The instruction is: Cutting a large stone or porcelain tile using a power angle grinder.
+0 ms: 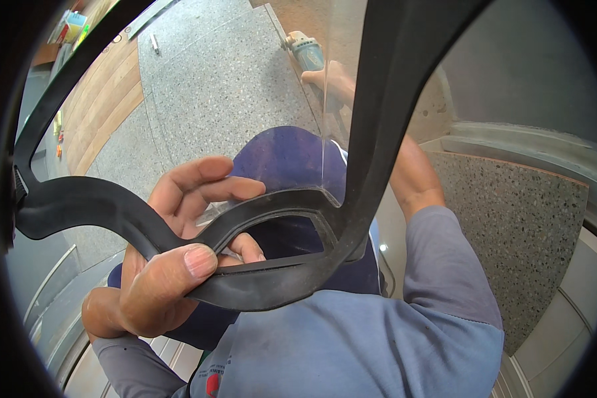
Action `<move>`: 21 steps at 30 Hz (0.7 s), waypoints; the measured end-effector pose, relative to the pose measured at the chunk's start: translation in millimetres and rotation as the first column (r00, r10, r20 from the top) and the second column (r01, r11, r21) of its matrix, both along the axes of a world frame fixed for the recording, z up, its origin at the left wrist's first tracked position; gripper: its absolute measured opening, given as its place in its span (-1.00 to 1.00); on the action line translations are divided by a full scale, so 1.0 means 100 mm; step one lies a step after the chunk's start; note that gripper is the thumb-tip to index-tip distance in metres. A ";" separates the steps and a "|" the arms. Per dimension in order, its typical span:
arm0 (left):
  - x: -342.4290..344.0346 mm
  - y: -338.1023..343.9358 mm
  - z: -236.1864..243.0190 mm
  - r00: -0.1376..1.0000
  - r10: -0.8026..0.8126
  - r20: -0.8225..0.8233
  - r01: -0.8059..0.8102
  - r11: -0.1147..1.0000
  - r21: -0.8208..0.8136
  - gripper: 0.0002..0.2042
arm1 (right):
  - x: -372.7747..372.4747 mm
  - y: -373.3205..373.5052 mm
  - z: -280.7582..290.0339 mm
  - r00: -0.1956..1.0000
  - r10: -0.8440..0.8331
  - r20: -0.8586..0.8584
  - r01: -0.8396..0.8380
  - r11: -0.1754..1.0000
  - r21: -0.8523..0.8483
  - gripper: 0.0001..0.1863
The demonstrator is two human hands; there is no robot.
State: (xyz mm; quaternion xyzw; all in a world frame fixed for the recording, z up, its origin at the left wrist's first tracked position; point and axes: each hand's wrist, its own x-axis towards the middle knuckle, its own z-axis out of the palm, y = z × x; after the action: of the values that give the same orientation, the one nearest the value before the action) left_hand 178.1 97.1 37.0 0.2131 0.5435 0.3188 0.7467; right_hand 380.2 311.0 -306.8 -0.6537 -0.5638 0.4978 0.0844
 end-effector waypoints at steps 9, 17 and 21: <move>0.08 -0.07 0.09 0.997 0.080 -0.008 -0.080 0.992 -0.099 0.01 | -0.01 -0.02 0.00 1.000 -0.014 -0.016 0.015 1.000 0.020 -0.39; 0.06 -0.05 0.13 0.998 0.069 0.013 -0.068 0.994 -0.091 -0.02 | -0.02 -0.01 -0.05 0.999 -0.020 0.029 0.020 1.000 0.014 -0.43; -0.01 -0.07 0.06 0.997 0.050 0.051 -0.047 0.997 -0.064 -0.01 | -0.03 -0.01 -0.06 0.999 -0.029 0.021 0.028 0.999 0.043 -0.42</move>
State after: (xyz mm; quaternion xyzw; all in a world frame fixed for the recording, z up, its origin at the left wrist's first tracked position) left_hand 177.2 90.5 42.7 0.1680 0.5383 0.3251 0.7592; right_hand 376.7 310.0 -313.1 -0.6649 -0.5658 0.4775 0.0993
